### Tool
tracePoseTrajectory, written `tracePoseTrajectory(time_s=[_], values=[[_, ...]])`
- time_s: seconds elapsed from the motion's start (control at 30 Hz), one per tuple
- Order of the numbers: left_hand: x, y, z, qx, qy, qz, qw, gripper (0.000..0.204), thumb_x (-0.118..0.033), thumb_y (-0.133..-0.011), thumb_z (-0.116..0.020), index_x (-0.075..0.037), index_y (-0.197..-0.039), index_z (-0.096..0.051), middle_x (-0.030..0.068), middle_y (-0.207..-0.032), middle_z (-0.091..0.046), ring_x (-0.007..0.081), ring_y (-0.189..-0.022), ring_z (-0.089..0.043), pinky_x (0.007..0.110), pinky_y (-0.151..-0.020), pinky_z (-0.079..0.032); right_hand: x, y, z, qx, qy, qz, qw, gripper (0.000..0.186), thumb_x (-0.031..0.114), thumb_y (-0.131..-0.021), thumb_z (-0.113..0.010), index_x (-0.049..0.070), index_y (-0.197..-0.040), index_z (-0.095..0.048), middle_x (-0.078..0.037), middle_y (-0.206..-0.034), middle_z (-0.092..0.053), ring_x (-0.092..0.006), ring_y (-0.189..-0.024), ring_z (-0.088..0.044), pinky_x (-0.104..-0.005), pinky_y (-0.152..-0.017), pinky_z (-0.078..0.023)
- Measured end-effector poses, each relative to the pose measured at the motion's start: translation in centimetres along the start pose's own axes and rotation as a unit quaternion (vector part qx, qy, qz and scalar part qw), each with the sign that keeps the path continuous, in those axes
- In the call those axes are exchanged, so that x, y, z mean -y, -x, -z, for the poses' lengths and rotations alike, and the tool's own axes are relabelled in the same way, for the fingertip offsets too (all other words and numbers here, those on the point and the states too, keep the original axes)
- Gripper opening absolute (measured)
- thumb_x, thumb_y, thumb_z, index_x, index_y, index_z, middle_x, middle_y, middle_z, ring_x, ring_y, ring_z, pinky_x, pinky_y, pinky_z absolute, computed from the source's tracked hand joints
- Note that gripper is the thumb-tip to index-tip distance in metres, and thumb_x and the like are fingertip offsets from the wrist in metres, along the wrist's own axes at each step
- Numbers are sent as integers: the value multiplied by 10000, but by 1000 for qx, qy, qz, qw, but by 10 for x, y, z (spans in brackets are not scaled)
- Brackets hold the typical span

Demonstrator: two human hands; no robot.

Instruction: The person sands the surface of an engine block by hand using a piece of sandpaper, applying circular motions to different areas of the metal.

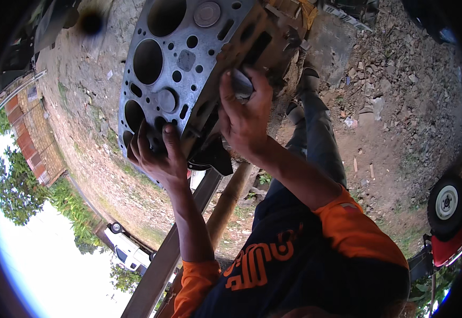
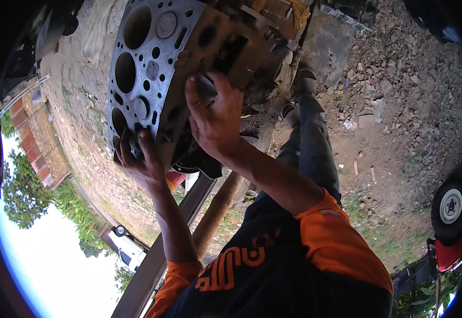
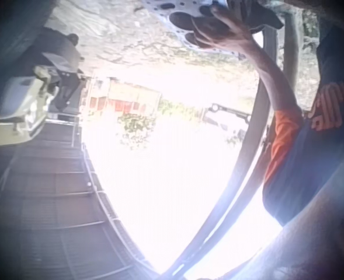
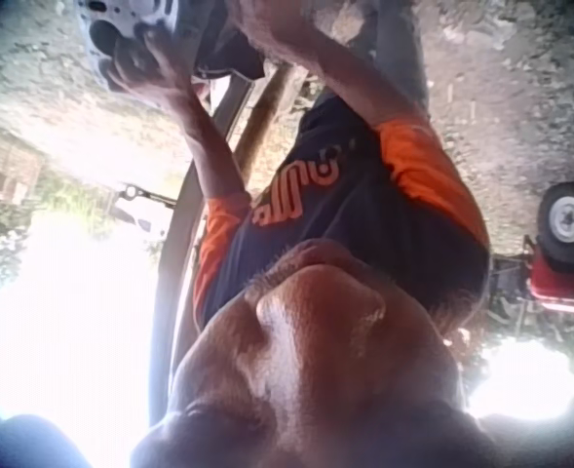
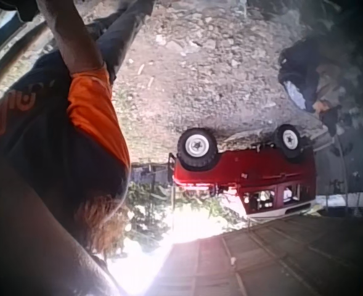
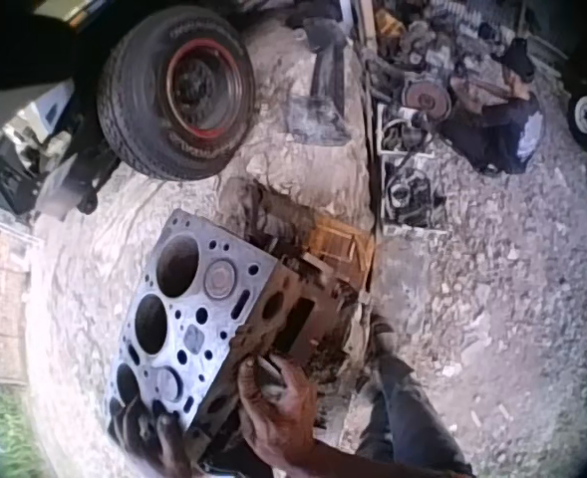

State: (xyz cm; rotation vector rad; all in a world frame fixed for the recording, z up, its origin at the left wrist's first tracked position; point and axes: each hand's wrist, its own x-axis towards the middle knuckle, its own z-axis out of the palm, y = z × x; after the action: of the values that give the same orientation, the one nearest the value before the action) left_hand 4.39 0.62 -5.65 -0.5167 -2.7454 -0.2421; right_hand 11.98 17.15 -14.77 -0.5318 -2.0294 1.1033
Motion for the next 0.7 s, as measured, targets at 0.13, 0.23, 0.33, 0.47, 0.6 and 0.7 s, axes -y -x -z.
tracePoseTrajectory(time_s=[0.13, 0.23, 0.33, 0.47, 0.6, 0.7], values=[[-1, 4, 1, 0, 3, 13, 1000, 705, -610, -917, -697, -5, -1279, -724, 199, -1198, -689, 456, -1287, -514, 582, -1096, -372, -12, -23, 4, -8, 101, -9, 995, 604, -28, -846, -637, 43, -1446, -644, -241, -1426, -402, -392, -1136, -570, -462, -908, -486], [-6, -1, 1, -5, 0, 12, 1000, 714, -613, -913, -696, -2, -1280, -723, 202, -1200, -688, 459, -1290, -512, 586, -1096, -373, -2, -37, 12, -6, 111, -14, 994, 585, -38, -859, -626, 21, -1441, -639, -265, -1459, -387, -385, -1166, -529, -438, -942, -450], [-3, 2, 3, 0, 6, 16, 1000, 734, -626, -905, -700, -1, -1287, -720, 206, -1204, -688, 464, -1305, -507, 589, -1103, -369, 1, -8, 1, 8, 32, 24, 999, 585, -28, -876, -617, 11, -1460, -618, -268, -1445, -391, -389, -1203, -464, -438, -987, -419], [-3, 1, 4, 1, 2, 15, 1000, 740, -632, -904, -699, -1, -1291, -718, 211, -1229, -687, 464, -1334, -497, 586, -1116, -361, 3, -25, 2, -9, 74, -2, 997, 586, -7, -896, -602, 1, -1481, -596, -273, -1443, -392, -386, -1191, -446, -453, -1005, -407], [-5, 1, 4, 6, 4, 23, 1000, 753, -641, -905, -697, 3, -1293, -715, 217, -1248, -683, 463, -1349, -490, 583, -1129, -350, 1, -19, 5, 3, 76, -1, 997, 636, 43, -894, -656, 79, -1522, -563, -235, -1484, -393, -352, -1170, -470, -459, -951, -360], [-7, 1, 3, 4, 4, 22, 1000, 765, -654, -901, -697, 4, -1292, -715, 218, -1240, -683, 462, -1352, -489, 581, -1132, -346, 0, -18, 6, 0, 76, -3, 997, 650, 62, -902, -676, 122, -1537, -557, -211, -1496, -392, -334, -1161, -480, -461, -918, -342]])
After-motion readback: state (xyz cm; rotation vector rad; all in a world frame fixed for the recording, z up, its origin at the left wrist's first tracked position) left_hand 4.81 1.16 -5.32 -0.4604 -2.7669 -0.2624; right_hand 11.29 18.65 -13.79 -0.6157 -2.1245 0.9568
